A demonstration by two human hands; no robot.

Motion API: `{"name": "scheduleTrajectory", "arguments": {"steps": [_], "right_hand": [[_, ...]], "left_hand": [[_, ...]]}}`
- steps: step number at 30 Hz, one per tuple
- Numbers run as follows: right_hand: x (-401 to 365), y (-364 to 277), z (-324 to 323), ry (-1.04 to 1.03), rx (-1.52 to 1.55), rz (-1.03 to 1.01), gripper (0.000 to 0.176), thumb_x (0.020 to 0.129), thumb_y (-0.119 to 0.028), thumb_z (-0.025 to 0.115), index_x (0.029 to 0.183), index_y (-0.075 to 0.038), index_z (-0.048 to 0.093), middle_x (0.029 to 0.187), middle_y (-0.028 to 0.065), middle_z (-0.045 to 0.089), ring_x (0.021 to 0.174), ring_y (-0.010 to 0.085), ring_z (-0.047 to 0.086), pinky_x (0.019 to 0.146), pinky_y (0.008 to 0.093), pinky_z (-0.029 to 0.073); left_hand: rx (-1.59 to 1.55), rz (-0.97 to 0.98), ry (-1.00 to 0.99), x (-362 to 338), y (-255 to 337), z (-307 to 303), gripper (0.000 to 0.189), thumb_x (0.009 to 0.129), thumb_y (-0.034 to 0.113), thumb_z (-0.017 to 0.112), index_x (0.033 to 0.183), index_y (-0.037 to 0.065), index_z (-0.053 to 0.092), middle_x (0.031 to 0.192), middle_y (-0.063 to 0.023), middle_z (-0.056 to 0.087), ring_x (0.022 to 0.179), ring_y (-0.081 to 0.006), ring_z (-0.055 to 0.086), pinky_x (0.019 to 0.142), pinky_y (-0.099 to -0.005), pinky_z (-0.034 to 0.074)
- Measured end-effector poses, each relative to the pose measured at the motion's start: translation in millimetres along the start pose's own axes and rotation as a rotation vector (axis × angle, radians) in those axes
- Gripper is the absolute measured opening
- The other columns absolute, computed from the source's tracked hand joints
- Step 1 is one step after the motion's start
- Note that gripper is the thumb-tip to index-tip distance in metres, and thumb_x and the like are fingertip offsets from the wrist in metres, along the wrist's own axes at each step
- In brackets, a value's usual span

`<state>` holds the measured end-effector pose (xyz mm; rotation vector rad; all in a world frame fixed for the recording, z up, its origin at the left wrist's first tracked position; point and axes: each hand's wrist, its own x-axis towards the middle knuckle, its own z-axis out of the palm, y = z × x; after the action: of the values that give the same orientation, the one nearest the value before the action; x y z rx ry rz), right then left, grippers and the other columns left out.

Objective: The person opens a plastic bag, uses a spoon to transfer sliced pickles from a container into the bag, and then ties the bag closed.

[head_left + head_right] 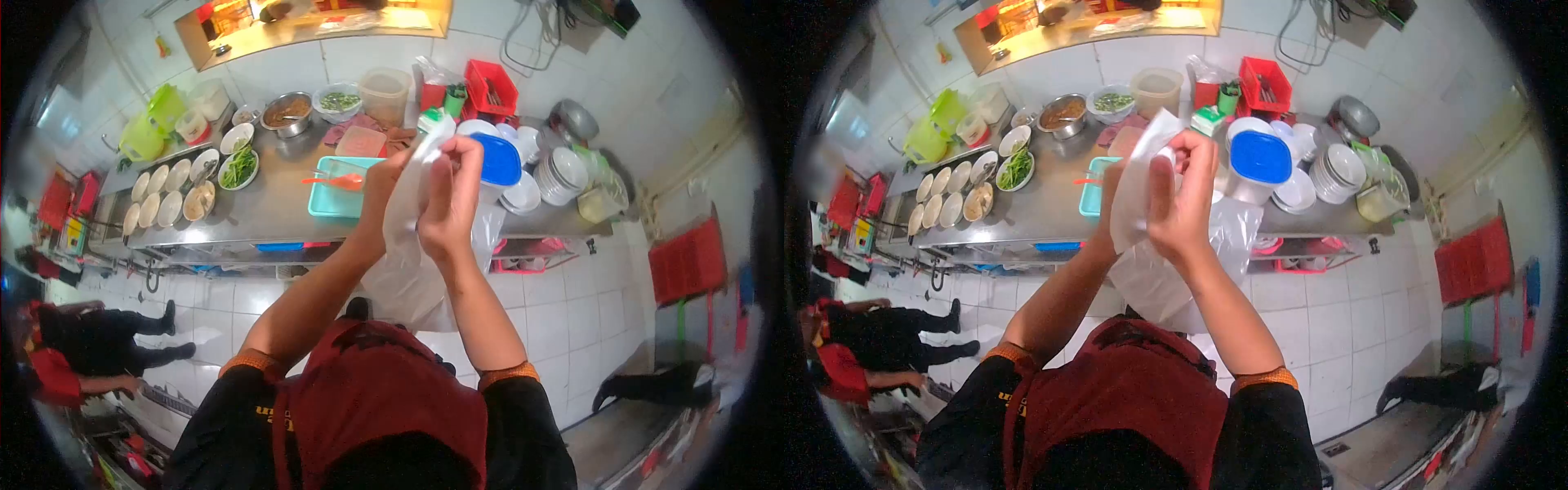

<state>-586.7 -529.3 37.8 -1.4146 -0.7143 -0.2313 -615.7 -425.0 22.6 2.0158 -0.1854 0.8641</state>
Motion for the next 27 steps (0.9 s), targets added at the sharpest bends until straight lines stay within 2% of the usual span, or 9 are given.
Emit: {"name": "scheduleTrajectory", "arguments": {"steps": [3, 5, 9, 11, 14, 19, 20, 21, 27], "right_hand": [[19, -5, 38, 0.065, 0.12, -0.172, 0.032, 0.099, -0.038, 0.052, 0.104, -0.007, 0.048, 0.092, 0.0005, 0.049, 0.077, 0.0083, 0.045, 0.067, 0.0216, 0.038], [26, 4, 53, -0.136, -0.026, -0.198, 0.024, 0.098, -0.029, 0.055, 0.097, -0.006, 0.052, 0.089, -0.001, 0.05, 0.074, 0.0067, 0.044, 0.063, 0.0212, 0.037], [35, 6, 92, -0.218, 0.326, -0.173, 0.012, 0.096, -0.016, 0.054, 0.097, -0.004, 0.054, 0.094, 0.0009, 0.053, 0.082, 0.0076, 0.048, 0.071, 0.0213, 0.039], [35, -12, 104, -0.232, 0.765, 0.085, 0.022, 0.096, -0.016, 0.051, 0.113, -0.002, 0.052, 0.098, 0.0036, 0.056, 0.086, 0.0116, 0.052, 0.076, 0.0255, 0.043], [33, -28, 124, -0.258, 1.043, 0.272, 0.024, 0.096, -0.025, 0.05, 0.107, -0.005, 0.045, 0.1, 0.0092, 0.054, 0.087, 0.0158, 0.054, 0.072, 0.026, 0.044], [34, 32, 129, -0.381, 1.003, 0.377, 0.04, 0.093, -0.02, 0.053, 0.128, -0.001, 0.045, 0.103, 0.0072, 0.056, 0.088, 0.0152, 0.056, 0.072, 0.0253, 0.046], [36, 29, 126, -0.345, 0.851, 0.453, 0.043, 0.094, -0.019, 0.053, 0.132, 0.0, 0.044, 0.106, 0.0067, 0.056, 0.089, 0.0143, 0.056, 0.074, 0.0258, 0.046], [38, 28, 121, -0.297, 0.698, 0.526, 0.045, 0.095, -0.019, 0.053, 0.135, 0.0, 0.043, 0.108, 0.0062, 0.057, 0.09, 0.0134, 0.057, 0.075, 0.0264, 0.047], [28, 84, 90, 0.069, 0.427, 0.409, 0.037, 0.097, -0.021, 0.051, 0.126, 0.002, 0.048, 0.119, 0.0106, 0.055, 0.109, 0.0203, 0.053, 0.097, 0.035, 0.04]], "left_hand": [[-0.126, 0.009, 0.077, -2, -13, -14, 0.014, 0.087, 0.015, 0.06, 0.083, 0.003, 0.057, 0.072, -0.0083, 0.062, 0.069, -0.0149, 0.063, 0.055, -0.0335, 0.044], [-0.994, -0.474, 0.207, -3, -16, -33, 0.014, 0.085, 0.016, 0.064, 0.088, 0.003, 0.058, 0.077, -0.0074, 0.064, 0.07, -0.0181, 0.063, 0.058, -0.0306, 0.045], [-0.114, 0.203, 0.068, -15, -20, -114, 0.022, 0.081, 0.017, 0.071, 0.093, 0.004, 0.06, 0.08, -0.0047, 0.062, 0.071, -0.0182, 0.062, 0.064, -0.0304, 0.048], [-0.112, -0.355, 0.125, -25, -38, -134, 0.033, 0.076, 0.024, 0.078, 0.095, 0.003, 0.06, 0.083, -0.0081, 0.061, 0.077, -0.022, 0.061, 0.074, -0.0325, 0.048], [0.039, -0.202, 0.31, -39, -67, -164, 0.041, 0.076, 0.035, 0.078, 0.094, 0.002, 0.061, 0.086, -0.0139, 0.061, 0.085, -0.0261, 0.06, 0.082, -0.0366, 0.047], [-0.098, -1.068, -0.381, -55, -73, -208, 0.052, 0.084, 0.047, 0.067, 0.109, 0.002, 0.066, 0.102, -0.0157, 0.068, 0.094, -0.0228, 0.063, 0.083, -0.0378, 0.048], [-0.275, -0.388, -0.092, -91, -132, -187, 0.049, 0.086, 0.043, 0.066, 0.112, 0.001, 0.065, 0.104, -0.0128, 0.068, 0.096, -0.0195, 0.062, 0.085, -0.0368, 0.049], [-0.785, -0.432, -0.149, -102, -152, -199, 0.036, 0.085, 0.031, 0.069, 0.105, 0.001, 0.066, 0.095, -0.0019, 0.065, 0.091, -0.0099, 0.057, 0.079, -0.0303, 0.048], [-0.52, -0.484, -0.128, -83, -145, -222, 0.044, 0.095, 0.042, 0.053, 0.101, 0.001, 0.067, 0.087, -0.0045, 0.066, 0.081, -0.01, 0.059, 0.074, -0.0272, 0.048]]}}
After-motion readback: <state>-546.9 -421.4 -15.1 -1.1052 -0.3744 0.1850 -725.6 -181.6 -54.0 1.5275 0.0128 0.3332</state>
